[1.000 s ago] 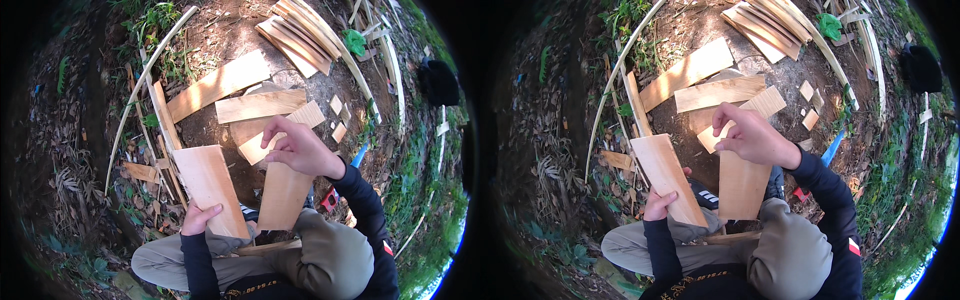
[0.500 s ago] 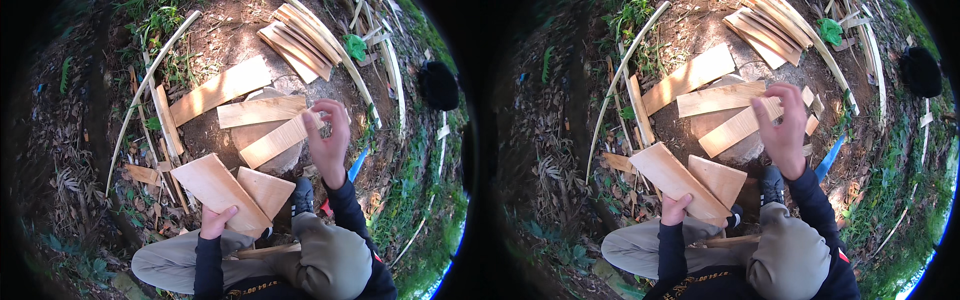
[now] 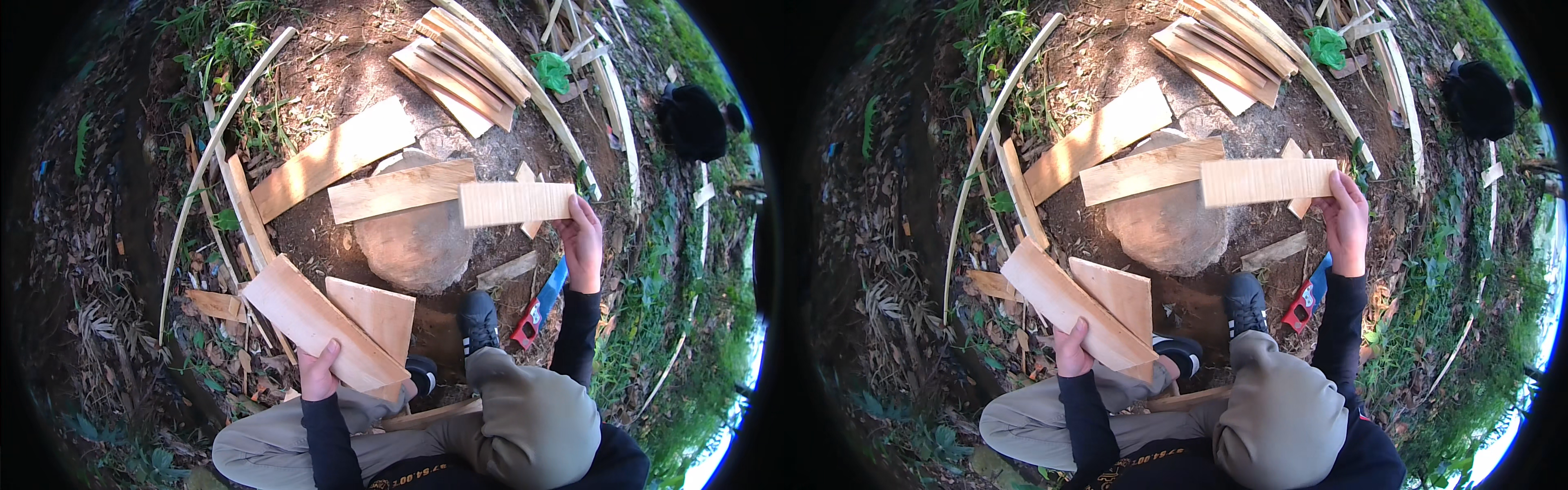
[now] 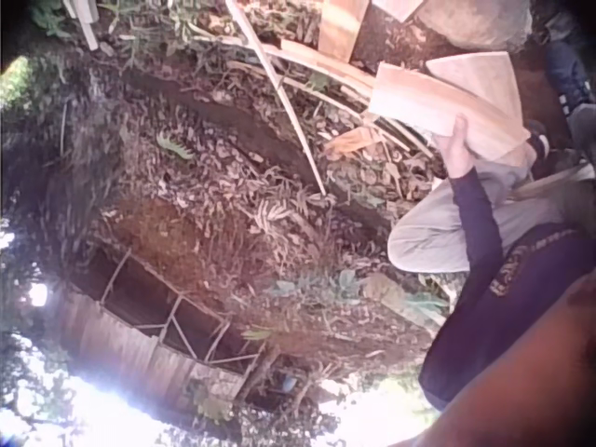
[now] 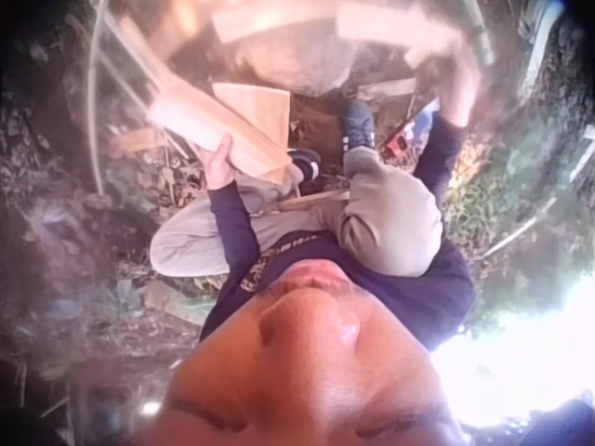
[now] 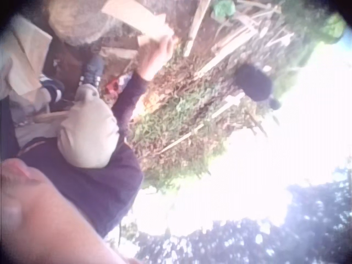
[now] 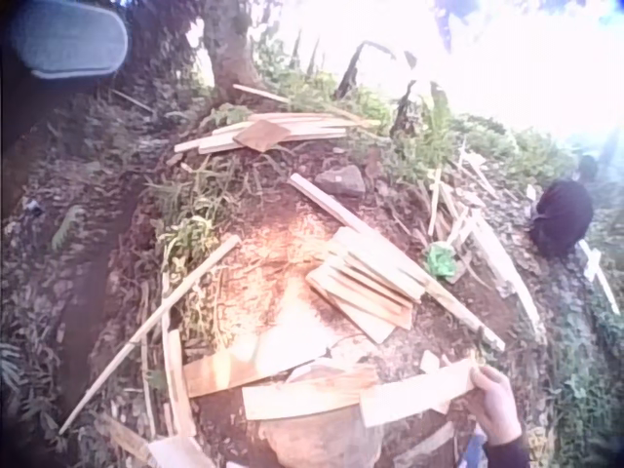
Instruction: The person uses a hand saw to cut a piece of wood into smaller sections while sitting on the ground. After cutting, the person arranges the cut pieces into a small stack.
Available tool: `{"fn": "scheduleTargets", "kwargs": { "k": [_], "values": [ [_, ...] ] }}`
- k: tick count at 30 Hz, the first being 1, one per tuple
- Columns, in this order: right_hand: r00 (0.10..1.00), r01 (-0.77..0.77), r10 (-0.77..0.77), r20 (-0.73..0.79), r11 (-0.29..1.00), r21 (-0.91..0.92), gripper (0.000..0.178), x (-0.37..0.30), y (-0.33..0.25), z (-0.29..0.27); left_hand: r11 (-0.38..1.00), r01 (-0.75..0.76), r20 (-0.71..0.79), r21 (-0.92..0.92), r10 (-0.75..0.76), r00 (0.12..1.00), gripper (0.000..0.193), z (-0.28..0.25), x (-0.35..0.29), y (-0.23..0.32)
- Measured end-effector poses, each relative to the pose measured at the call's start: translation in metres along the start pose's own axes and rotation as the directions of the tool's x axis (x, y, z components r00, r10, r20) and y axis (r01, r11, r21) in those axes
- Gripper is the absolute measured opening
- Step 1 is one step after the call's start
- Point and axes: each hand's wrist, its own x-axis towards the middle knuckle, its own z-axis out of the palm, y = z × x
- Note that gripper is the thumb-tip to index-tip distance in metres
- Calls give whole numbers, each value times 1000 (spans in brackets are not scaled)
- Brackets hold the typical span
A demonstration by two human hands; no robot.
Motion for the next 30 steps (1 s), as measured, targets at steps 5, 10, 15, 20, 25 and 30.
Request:
{"fn": "scheduleTargets", "kwargs": {
  "k": [5,10,15,20,25,30],
  "values": [
    [988,6,15,-151,990,138,30,14,49,-46,999,1,-18,42,0,1000,53,34,10,-6],
    [770,255,-613,-179,552,-794,40,-21,70,18,998,10,-30,-56,-12,999,44,88,19,-10],
    [946,176,-62,318,922,-344,32,-105,47,117,994,108,94,10,-108,990,36,118,27,-15],
    [963,205,-129,237,920,-333,41,-76,48,122,960,83,64,268,-104,992,36,110,34,-5],
    [960,245,-161,230,879,-408,52,-46,28,129,913,-154,58,378,143,988,33,97,52,0],
    [953,263,-132,271,804,-533,52,-44,22,146,844,-265,71,467,262,962,25,87,70,-10]
  ]
}}
